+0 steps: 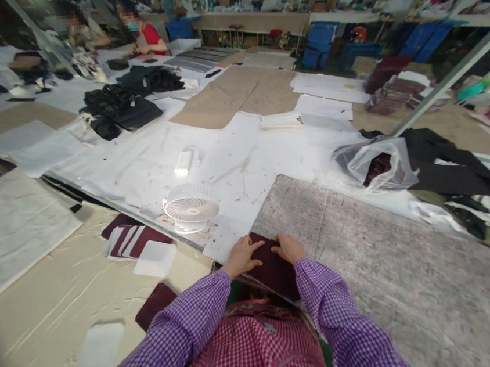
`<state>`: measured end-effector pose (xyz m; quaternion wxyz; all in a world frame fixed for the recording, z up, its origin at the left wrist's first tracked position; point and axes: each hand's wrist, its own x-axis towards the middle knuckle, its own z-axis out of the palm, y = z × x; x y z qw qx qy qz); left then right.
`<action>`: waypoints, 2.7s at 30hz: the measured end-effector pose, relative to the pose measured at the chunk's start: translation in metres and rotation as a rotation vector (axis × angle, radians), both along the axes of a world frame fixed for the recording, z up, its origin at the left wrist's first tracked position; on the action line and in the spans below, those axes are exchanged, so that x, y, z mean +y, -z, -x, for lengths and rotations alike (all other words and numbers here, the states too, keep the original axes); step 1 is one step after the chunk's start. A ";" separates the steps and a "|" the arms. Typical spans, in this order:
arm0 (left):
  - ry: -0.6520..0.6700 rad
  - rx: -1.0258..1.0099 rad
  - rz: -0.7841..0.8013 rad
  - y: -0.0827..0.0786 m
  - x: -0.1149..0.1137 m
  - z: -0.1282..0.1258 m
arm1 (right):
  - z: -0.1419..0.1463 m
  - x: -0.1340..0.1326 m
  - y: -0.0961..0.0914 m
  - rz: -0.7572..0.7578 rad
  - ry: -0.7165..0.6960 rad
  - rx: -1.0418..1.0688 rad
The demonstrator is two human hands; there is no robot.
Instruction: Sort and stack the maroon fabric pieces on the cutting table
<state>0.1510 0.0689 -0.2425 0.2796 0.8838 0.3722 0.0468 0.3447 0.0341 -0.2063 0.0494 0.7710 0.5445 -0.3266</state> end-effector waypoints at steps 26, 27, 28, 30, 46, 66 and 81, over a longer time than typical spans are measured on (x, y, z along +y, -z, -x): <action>-0.009 0.031 0.026 0.000 0.002 -0.001 | -0.059 -0.093 0.007 -0.015 0.448 0.424; -0.009 0.031 0.025 -0.001 0.002 -0.001 | -0.060 -0.093 0.007 -0.014 0.447 0.434; -0.009 0.032 0.026 -0.001 0.002 -0.001 | -0.061 -0.093 0.008 -0.013 0.445 0.442; -0.007 0.035 0.027 -0.002 0.003 -0.001 | -0.062 -0.094 0.008 -0.013 0.442 0.458; -0.002 0.018 0.035 0.002 0.003 0.000 | -0.059 -0.092 0.005 -0.004 0.451 0.459; -0.017 -0.027 0.102 0.003 0.007 0.003 | -0.056 -0.089 0.003 -0.032 0.350 0.304; -0.024 -0.020 0.107 0.002 0.007 0.003 | -0.056 -0.088 0.009 -0.055 0.252 0.209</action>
